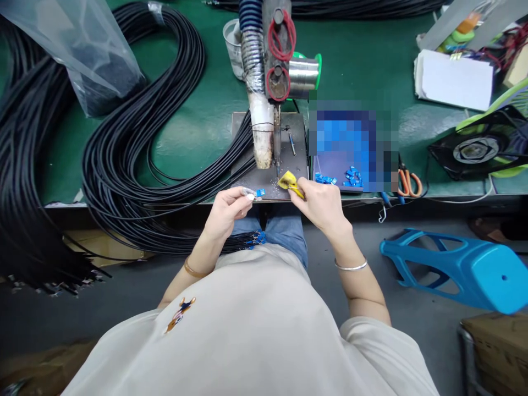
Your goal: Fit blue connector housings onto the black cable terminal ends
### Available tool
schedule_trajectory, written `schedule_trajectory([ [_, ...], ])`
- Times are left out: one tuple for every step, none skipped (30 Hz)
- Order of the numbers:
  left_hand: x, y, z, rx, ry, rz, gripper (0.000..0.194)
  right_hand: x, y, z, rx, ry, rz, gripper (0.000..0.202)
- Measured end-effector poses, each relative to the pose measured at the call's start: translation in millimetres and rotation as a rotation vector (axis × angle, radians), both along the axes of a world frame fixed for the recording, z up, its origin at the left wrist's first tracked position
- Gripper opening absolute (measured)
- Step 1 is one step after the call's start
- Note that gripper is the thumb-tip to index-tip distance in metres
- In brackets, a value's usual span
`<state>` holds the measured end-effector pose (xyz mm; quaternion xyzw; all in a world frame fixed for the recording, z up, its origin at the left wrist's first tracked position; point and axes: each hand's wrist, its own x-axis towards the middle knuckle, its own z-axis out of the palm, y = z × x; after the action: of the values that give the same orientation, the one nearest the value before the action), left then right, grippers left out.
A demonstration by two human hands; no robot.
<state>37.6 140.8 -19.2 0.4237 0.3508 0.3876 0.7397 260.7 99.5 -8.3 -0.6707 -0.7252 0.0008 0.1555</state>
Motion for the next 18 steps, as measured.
schedule_trajectory([
  [4.6,1.1,-2.2,0.016,0.011,-0.015,0.03,2.7,1.8,-1.9,0.002,-0.014,-0.046,0.031],
  [9.5,2.3,-4.8,0.034,0.021,-0.025,0.03,5.2,3.5,-3.5,0.013,-0.015,-0.088,0.033],
  [14.6,3.5,-7.8,0.053,0.03,-0.032,0.03,7.3,4.6,-4.9,0.034,-0.002,-0.124,0.035],
  [19.5,4.7,-11.2,0.073,0.041,-0.034,0.029,8.6,5.0,-6.0,0.075,0.028,-0.159,0.036],
  [24.1,5.9,-14.6,0.096,0.054,-0.03,0.028,9.0,4.3,-6.8,0.13,0.078,-0.191,0.034],
  [28.2,7.0,-18.0,0.119,0.068,-0.02,0.026,8.4,2.5,-7.4,0.199,0.148,-0.22,0.031],
  [31.8,8.1,-21.1,0.141,0.081,-0.008,0.025,6.8,-0.2,-7.9,0.277,0.235,-0.244,0.027],
  [34.8,8.9,-23.6,0.161,0.094,0.005,0.023,4.2,-3.7,-8.5,0.348,0.337,-0.258,0.025],
  [37.1,9.6,-25.5,0.178,0.106,0.017,0.022,0.7,-7.4,-9.2,0.415,0.443,-0.261,0.024],
  [39.0,10.1,-26.6,0.192,0.117,0.026,0.021,-3.2,-11.1,-10.2,0.459,0.546,-0.248,0.025],
  [40.4,10.4,-27.0,0.203,0.127,0.032,0.02,-7.5,-14.4,-11.5,0.481,0.631,-0.224,0.025],
  [41.4,10.6,-26.7,0.21,0.137,0.034,0.02,-11.8,-17.0,-13.2,0.487,0.689,-0.193,0.024],
  [42.3,10.6,-25.8,0.214,0.146,0.036,0.021,-16.0,-18.6,-15.1,0.475,0.714,-0.162,0.021],
  [43.0,10.7,-24.5,0.217,0.153,0.038,0.021,-19.8,-19.4,-17.2,0.455,0.71,-0.136,0.016],
  [43.6,10.7,-23.0,0.219,0.156,0.039,0.021,-23.3,-19.3,-19.1,0.431,0.692,-0.113,0.011],
  [44.2,10.8,-21.4,0.224,0.158,0.038,0.021,-26.3,-18.5,-20.9,0.405,0.67,-0.091,0.008],
  [44.8,11.0,-20.0,0.232,0.161,0.038,0.02,-29.0,-17.2,-22.4,0.381,0.654,-0.072,0.006],
  [45.4,11.2,-18.7,0.241,0.168,0.039,0.02,-31.3,-15.6,-23.5,0.364,0.647,-0.053,0.005],
])
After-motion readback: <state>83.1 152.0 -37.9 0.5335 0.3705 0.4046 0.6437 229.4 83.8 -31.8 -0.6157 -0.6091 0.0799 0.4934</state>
